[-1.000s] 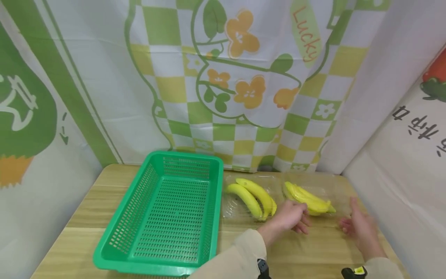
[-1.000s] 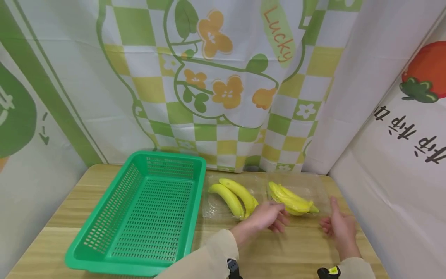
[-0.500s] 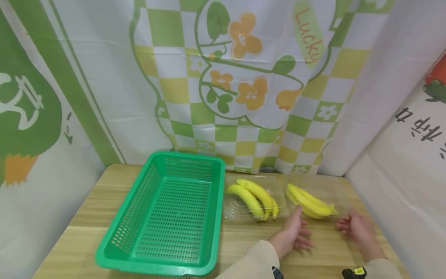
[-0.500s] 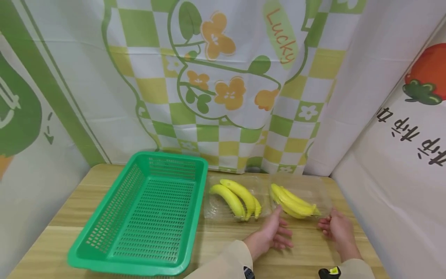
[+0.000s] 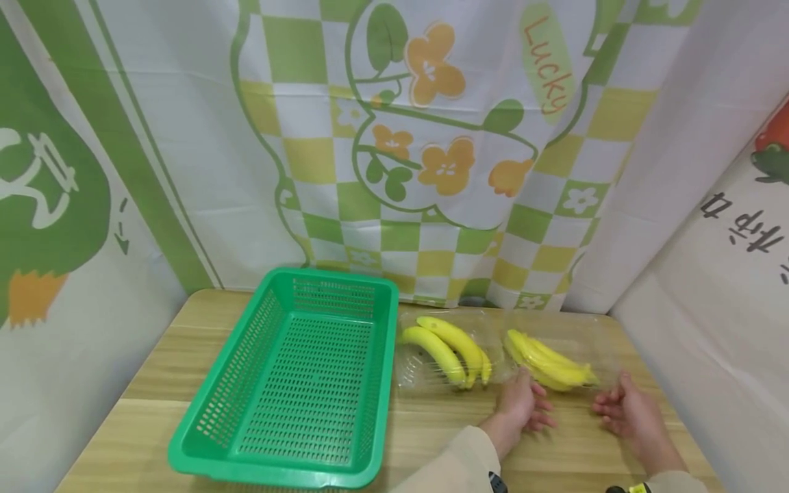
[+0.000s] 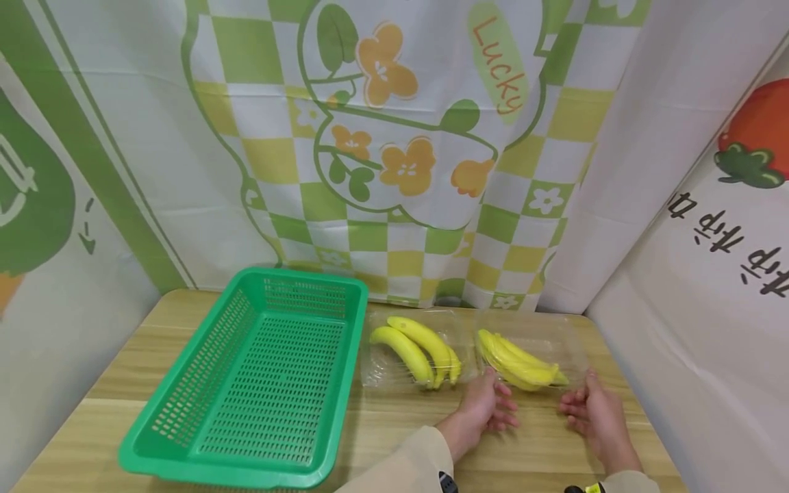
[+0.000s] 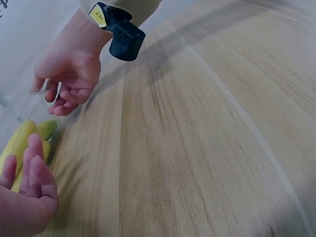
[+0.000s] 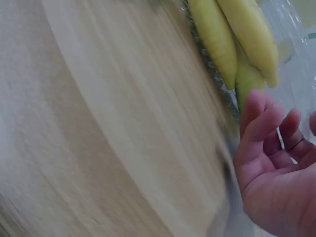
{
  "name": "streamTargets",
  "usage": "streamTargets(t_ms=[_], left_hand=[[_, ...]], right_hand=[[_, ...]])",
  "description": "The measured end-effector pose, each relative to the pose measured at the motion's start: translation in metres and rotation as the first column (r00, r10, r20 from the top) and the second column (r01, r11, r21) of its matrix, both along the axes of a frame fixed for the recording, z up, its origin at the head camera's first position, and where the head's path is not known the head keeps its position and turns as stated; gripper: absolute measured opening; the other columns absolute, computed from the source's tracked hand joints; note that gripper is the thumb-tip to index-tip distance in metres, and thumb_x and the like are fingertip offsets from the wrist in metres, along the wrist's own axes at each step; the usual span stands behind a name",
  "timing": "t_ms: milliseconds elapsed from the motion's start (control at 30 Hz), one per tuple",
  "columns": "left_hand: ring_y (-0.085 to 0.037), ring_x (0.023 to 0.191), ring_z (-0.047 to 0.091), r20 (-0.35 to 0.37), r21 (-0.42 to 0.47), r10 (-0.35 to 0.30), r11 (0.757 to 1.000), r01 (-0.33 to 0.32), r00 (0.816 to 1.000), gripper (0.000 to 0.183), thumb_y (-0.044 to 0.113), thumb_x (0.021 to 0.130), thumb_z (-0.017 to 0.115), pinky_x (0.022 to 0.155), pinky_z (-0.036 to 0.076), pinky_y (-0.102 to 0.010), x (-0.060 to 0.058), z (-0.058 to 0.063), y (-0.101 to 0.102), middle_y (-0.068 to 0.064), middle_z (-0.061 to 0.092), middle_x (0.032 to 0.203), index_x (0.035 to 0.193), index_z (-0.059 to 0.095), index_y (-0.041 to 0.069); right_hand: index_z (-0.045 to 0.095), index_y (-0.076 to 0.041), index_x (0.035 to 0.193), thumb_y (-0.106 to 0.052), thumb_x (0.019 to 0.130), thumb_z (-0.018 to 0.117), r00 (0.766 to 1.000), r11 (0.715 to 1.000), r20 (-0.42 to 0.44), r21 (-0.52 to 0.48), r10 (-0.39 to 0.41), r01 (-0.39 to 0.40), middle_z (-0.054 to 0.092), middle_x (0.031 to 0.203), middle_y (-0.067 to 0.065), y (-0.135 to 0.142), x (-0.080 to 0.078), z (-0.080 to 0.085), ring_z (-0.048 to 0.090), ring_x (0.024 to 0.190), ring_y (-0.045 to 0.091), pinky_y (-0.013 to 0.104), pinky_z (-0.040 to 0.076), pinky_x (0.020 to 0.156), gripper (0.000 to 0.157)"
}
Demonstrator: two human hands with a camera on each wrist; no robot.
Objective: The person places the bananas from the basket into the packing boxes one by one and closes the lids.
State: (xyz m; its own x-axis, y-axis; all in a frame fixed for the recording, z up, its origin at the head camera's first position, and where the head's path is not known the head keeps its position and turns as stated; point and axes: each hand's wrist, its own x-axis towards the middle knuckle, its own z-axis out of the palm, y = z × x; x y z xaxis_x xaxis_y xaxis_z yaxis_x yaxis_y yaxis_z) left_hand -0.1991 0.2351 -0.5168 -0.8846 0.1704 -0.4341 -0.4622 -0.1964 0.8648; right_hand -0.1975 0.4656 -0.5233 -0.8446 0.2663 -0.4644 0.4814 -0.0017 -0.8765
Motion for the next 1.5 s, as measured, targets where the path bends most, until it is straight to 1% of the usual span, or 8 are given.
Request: streamTargets(t_ms=[200,467,733,967,1100,1233,1367,1500], left_hand=[[-0.03,0.064,0.079,-0.041,-0.002,0.058,0.998,-0.058,0.997,0.046,0.032,0.114,0.041,0.043,0.045,-0.016,-0.001,0.001,0.003,-0.011,0.076,0.079,0.084,0.066,0.007],[-0.022,0.058,0.077,-0.04,-0.015,0.121,0.993,-0.121,0.992,0.038,0.018,0.107,0.042,0.043,0.039,-0.013,-0.004,0.001,0.009,-0.013,0.078,0.077,0.081,0.065,0.004],[-0.025,0.062,0.079,-0.038,-0.017,0.095,0.995,-0.096,0.995,0.034,0.016,0.101,0.044,0.045,0.041,-0.014,-0.004,0.0,0.003,-0.013,0.079,0.077,0.076,0.065,0.008],[-0.028,0.064,0.08,-0.001,0.02,0.074,0.997,-0.074,0.997,0.041,0.03,0.109,0.045,0.042,0.041,-0.013,-0.005,-0.001,0.001,-0.013,0.078,0.075,0.082,0.067,0.008],[-0.03,0.065,0.08,-0.01,0.015,0.085,0.996,-0.085,0.996,0.036,0.025,0.108,0.045,0.043,0.041,-0.013,-0.006,-0.001,0.002,-0.012,0.077,0.074,0.087,0.068,0.006],[-0.02,0.056,0.074,-0.033,-0.001,0.092,0.996,-0.092,0.995,0.036,0.021,0.108,0.044,0.045,0.041,-0.015,-0.008,-0.001,0.002,-0.007,0.074,0.07,0.086,0.068,0.005],[-0.009,0.048,0.063,-0.039,-0.05,0.107,0.993,-0.108,0.994,0.038,0.02,0.109,0.045,0.048,0.041,-0.017,-0.009,0.0,0.004,-0.003,0.071,0.065,0.081,0.067,0.006],[-0.008,0.046,0.058,-0.035,-0.049,0.118,0.992,-0.12,0.992,0.035,0.015,0.107,0.047,0.049,0.042,-0.017,-0.01,0.0,0.006,-0.002,0.068,0.063,0.081,0.067,0.005]], right_hand=[[0.058,-0.017,0.074,-0.056,0.113,0.026,0.997,0.997,-0.031,-0.039,-0.067,0.066,0.072,0.069,-0.009,-0.003,-0.001,-0.004,0.072,0.066,0.005,0.022,0.057,0.056,0.063],[0.058,-0.017,0.068,-0.049,0.114,0.031,0.985,0.981,-0.061,0.102,-0.162,0.167,0.061,0.06,-0.009,-0.009,-0.005,-0.006,0.058,0.053,0.004,0.019,0.048,0.046,0.063],[0.057,-0.017,0.063,-0.048,0.114,0.034,0.983,0.984,-0.063,0.043,-0.171,0.174,0.061,0.056,-0.009,-0.008,-0.003,-0.006,0.061,0.049,0.005,0.019,0.053,0.048,0.064],[0.056,-0.017,0.063,-0.05,0.114,0.034,0.981,0.981,-0.047,0.05,-0.187,0.189,0.065,0.057,-0.008,-0.01,-0.001,-0.004,0.065,0.051,0.006,0.021,0.058,0.052,0.065],[0.057,-0.018,0.065,-0.05,0.114,0.031,0.988,0.987,-0.039,0.046,-0.152,0.154,0.068,0.06,-0.009,-0.009,0.0,-0.004,0.069,0.056,0.006,0.022,0.061,0.057,0.064],[0.058,-0.019,0.07,-0.049,0.114,0.029,0.992,0.991,-0.039,0.048,-0.121,0.123,0.069,0.062,-0.01,-0.009,-0.001,-0.005,0.07,0.059,0.005,0.022,0.062,0.06,0.062],[0.058,-0.015,0.073,-0.046,0.115,0.03,0.987,0.985,-0.068,0.086,-0.145,0.15,0.064,0.062,-0.009,-0.01,-0.003,-0.007,0.064,0.056,0.004,0.02,0.057,0.054,0.059],[0.057,-0.014,0.073,-0.045,0.115,0.032,0.98,0.967,-0.09,0.167,-0.18,0.193,0.059,0.06,-0.009,-0.012,-0.004,-0.009,0.057,0.052,0.004,0.02,0.05,0.047,0.058]])
